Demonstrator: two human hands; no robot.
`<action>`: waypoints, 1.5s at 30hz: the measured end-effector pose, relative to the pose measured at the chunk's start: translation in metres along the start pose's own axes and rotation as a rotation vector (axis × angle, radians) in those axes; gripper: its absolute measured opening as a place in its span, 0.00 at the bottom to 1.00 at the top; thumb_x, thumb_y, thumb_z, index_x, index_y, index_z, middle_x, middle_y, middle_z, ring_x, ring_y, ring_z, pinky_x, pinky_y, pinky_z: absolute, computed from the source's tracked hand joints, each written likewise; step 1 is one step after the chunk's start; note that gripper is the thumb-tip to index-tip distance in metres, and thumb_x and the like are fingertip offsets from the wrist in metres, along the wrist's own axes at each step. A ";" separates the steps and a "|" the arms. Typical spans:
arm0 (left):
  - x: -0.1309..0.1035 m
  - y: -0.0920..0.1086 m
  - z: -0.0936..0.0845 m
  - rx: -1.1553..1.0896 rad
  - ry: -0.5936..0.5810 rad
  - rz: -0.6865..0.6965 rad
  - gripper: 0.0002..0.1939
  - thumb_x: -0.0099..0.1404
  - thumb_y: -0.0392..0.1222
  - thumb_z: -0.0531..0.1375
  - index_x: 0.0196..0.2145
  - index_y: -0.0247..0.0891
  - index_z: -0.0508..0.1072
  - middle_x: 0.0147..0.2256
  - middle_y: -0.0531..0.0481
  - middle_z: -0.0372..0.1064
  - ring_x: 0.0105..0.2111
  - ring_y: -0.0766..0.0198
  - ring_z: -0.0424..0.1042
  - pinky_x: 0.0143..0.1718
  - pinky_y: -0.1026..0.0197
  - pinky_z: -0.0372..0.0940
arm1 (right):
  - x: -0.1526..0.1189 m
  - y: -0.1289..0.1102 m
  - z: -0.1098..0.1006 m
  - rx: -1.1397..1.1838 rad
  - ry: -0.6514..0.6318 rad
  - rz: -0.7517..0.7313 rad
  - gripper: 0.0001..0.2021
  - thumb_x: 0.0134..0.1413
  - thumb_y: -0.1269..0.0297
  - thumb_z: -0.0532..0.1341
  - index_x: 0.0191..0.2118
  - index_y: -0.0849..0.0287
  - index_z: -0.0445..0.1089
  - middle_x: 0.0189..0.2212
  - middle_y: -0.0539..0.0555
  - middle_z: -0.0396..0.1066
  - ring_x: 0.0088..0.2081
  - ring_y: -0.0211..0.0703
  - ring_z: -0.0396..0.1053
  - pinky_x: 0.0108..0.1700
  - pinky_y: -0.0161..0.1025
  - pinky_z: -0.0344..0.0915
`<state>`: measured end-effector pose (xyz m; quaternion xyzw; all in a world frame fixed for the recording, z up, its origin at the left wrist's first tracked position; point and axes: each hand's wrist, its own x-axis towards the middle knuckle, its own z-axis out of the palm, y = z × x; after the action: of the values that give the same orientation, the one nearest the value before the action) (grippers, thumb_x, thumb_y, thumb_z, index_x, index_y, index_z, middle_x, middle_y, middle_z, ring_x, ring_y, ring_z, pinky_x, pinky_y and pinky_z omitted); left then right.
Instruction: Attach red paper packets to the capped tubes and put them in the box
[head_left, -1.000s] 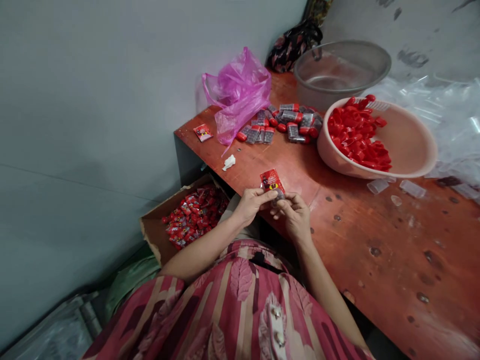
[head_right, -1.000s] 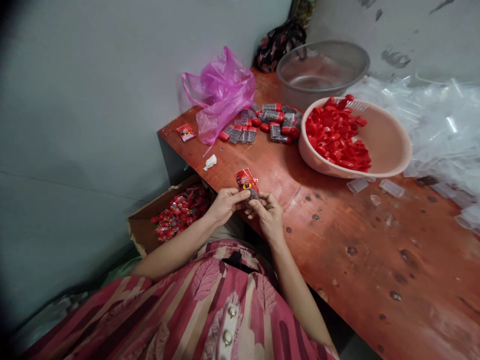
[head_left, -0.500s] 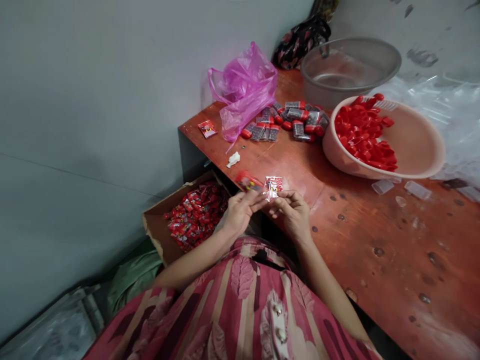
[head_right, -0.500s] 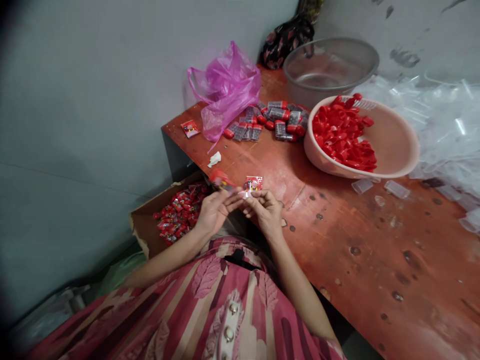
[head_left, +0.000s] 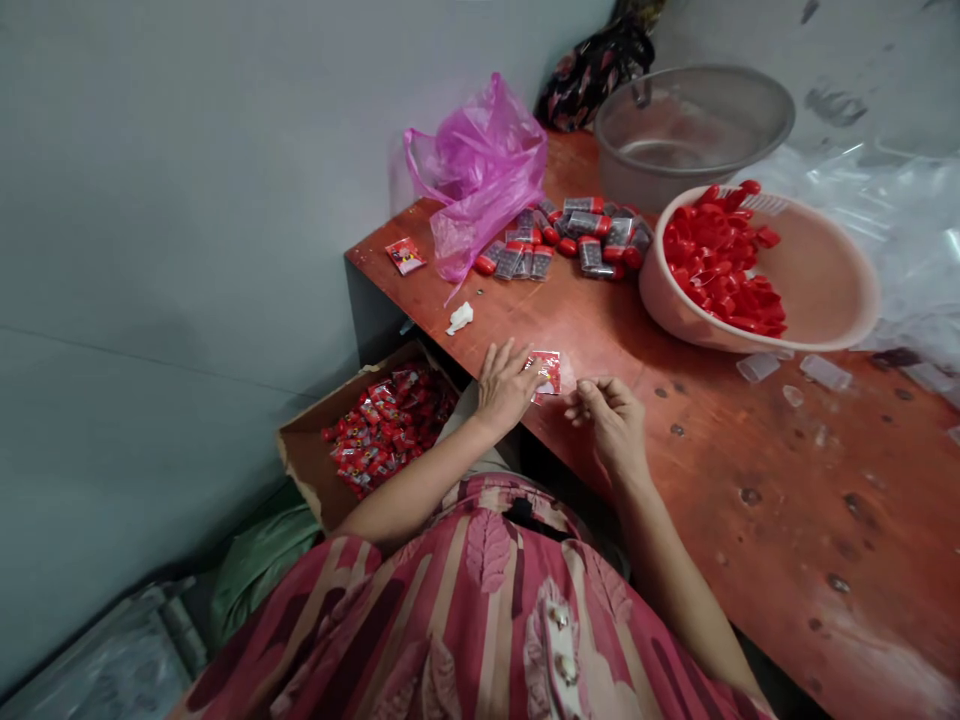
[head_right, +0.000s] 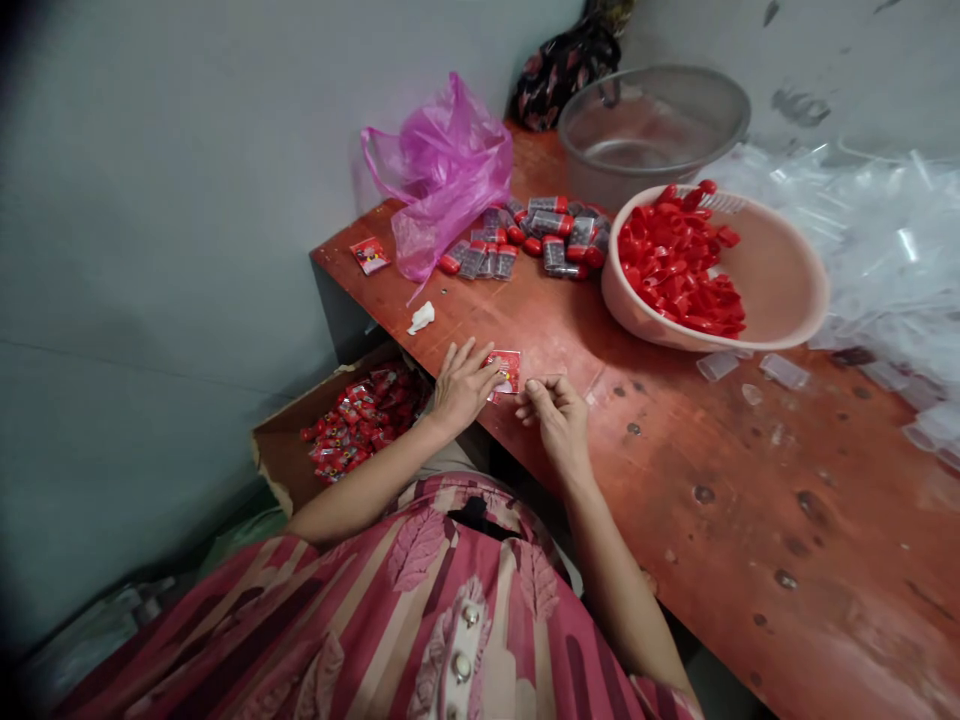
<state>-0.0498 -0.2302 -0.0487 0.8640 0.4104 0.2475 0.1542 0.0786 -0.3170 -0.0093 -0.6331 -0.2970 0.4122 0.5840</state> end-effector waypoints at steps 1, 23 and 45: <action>0.001 0.000 0.002 0.012 0.007 -0.006 0.13 0.65 0.45 0.55 0.44 0.44 0.74 0.53 0.48 0.67 0.59 0.53 0.58 0.61 0.42 0.48 | 0.001 0.001 -0.001 -0.010 -0.006 0.002 0.09 0.52 0.58 0.62 0.30 0.58 0.66 0.22 0.47 0.71 0.20 0.32 0.67 0.22 0.29 0.62; 0.005 0.003 -0.026 -1.435 -0.080 -0.708 0.16 0.48 0.51 0.67 0.21 0.32 0.74 0.21 0.51 0.70 0.23 0.65 0.71 0.31 0.61 0.68 | 0.084 -0.029 0.020 -0.203 -0.227 -0.025 0.16 0.40 0.54 0.67 0.32 0.60 0.69 0.22 0.48 0.70 0.23 0.36 0.66 0.27 0.35 0.61; 0.019 -0.015 -0.043 -1.995 0.313 -1.183 0.11 0.52 0.40 0.68 0.30 0.34 0.71 0.27 0.50 0.72 0.29 0.64 0.75 0.35 0.61 0.70 | 0.053 -0.041 0.021 -0.394 -0.216 -0.120 0.14 0.54 0.50 0.58 0.31 0.56 0.68 0.19 0.48 0.69 0.19 0.40 0.68 0.23 0.38 0.66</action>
<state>-0.0723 -0.2033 -0.0145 -0.0057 0.3869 0.4533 0.8030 0.0904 -0.2554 0.0226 -0.6683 -0.4698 0.3762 0.4372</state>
